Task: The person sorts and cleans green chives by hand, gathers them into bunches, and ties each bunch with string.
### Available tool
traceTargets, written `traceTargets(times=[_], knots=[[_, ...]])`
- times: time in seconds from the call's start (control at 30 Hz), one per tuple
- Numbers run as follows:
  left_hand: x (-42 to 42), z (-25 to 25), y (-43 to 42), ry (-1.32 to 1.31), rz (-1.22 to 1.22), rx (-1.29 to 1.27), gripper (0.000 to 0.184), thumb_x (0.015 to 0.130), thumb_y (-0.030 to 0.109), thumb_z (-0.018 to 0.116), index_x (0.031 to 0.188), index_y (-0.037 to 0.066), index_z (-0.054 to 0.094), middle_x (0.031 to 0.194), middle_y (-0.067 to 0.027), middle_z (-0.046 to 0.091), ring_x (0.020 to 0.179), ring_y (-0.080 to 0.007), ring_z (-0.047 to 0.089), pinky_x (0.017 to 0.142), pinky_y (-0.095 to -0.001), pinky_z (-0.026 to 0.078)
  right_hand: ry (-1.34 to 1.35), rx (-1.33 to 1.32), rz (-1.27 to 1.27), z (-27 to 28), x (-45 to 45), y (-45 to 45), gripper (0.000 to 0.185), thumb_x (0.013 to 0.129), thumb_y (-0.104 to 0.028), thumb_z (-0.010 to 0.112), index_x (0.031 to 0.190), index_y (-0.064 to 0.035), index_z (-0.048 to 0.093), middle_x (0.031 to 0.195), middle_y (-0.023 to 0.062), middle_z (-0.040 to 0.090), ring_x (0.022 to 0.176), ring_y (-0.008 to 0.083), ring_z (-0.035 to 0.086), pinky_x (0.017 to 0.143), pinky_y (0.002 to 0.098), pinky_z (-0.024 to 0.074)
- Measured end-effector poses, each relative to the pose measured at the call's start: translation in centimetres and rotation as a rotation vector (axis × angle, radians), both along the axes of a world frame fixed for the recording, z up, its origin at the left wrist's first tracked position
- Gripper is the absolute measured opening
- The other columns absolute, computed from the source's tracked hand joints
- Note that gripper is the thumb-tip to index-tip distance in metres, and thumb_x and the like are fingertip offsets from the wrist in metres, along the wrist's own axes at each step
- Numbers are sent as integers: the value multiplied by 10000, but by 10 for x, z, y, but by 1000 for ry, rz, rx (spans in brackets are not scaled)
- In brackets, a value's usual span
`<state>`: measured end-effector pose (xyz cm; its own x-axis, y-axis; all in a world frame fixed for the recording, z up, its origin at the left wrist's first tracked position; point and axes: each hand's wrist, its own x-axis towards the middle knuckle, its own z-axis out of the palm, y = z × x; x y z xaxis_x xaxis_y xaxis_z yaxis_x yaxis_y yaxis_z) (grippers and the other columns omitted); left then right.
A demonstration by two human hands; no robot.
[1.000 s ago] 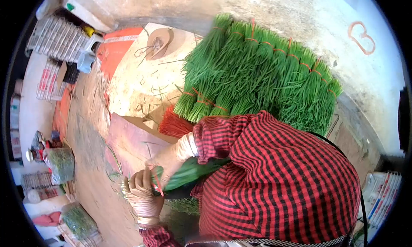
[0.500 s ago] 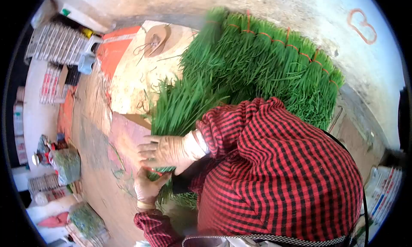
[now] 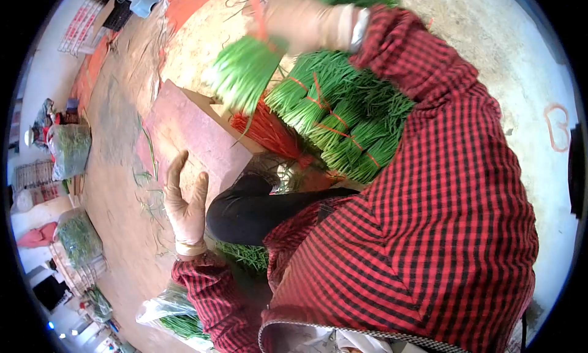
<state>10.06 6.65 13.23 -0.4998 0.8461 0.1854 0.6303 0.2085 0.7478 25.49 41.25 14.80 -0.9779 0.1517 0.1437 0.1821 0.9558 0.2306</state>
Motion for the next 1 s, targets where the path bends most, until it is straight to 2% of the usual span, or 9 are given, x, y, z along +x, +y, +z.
traceTargets(times=[0.13, 0.33, 0.43, 0.5, 0.6, 0.73, 0.8, 0.93, 1.0], knots=[[-17, -45, -42, -500, 195, -64, 376, 906, 66, 632, 1264, -25, 558, 1246, -126, 600, 1167, -205, 543, 1024, -329, 394, 191, 78, 71, -34, 1, 42, 394, 633, -176, 725, 1014, -104, 658, 966, 107, 658, 998, 292, 611, 910, 414, 448], [-18, -70, -84, -642, 327, -91, 372, 927, 28, 571, 1287, -50, 522, 1283, -151, 572, 1181, -225, 538, 1034, -344, 400, -353, -73, -231, -214, -7, 11, 452, 838, -190, 585, 1279, -105, 533, 1270, 95, 562, 1201, 230, 514, 1104, 430, 307], [-26, -76, -103, -623, 372, -119, 359, 932, 18, 566, 1282, -53, 524, 1273, -152, 577, 1171, -225, 545, 1033, -343, 406, -641, 653, -94, -311, 1, -1, 493, 895, -210, 506, 1378, -128, 452, 1422, 77, 454, 1322, 239, 405, 1135, 453, 252], [-19, -74, -111, -712, 474, -94, 347, 941, 31, 566, 1275, -56, 527, 1256, -156, 585, 1157, -218, 554, 1026, -336, 415, -398, -206, -398, -256, -8, -19, 494, 918, -208, 460, 1408, -148, 433, 1480, 72, 395, 1392, 243, 301, 1147, 486, 209], [-20, -82, -114, -756, 488, -60, 338, 949, 53, 564, 1270, -50, 534, 1241, -154, 594, 1141, -210, 562, 1019, -333, 422, -594, -382, -385, -245, -17, -4, 799, 812, -187, 635, 1509, -145, 248, 1554, 95, 260, 1441, 276, 214, 1185, 474, 114], [-16, -82, -112, -737, 453, -28, 337, 957, 76, 560, 1270, -45, 536, 1242, -153, 593, 1149, -211, 558, 1026, -336, 420, -560, -370, -463, -256, -24, -11, 760, 822, -185, 613, 1500, -141, 274, 1541, 86, 289, 1433, 270, 232, 1183, 475, 115], [-15, -77, -112, -651, 428, -96, 336, 959, 80, 556, 1272, -41, 536, 1243, -149, 593, 1160, -218, 552, 1031, -334, 415, -500, -289, -417, -255, -15, -14, 514, 952, -223, 441, 1453, -136, 370, 1478, 113, 388, 1389, 281, 307, 1151, 530, 157], [-9, -67, -118, -674, 482, -71, 340, 961, 85, 557, 1277, -40, 533, 1250, -149, 588, 1166, -217, 547, 1033, -336, 412, -474, -367, -419, -244, -7, -17, 586, 915, -188, 510, 1470, -126, 334, 1516, 112, 326, 1415, 275, 260, 1162, 519, 127], [-10, -65, -123, -713, 516, -80, 346, 960, 83, 559, 1283, -39, 530, 1264, -140, 582, 1169, -207, 542, 1034, -333, 406, -500, -356, -405, -239, -2, -20, 826, 800, -204, 640, 1512, -120, 230, 1557, 92, 254, 1448, 261, 192, 1181, 471, 112]])
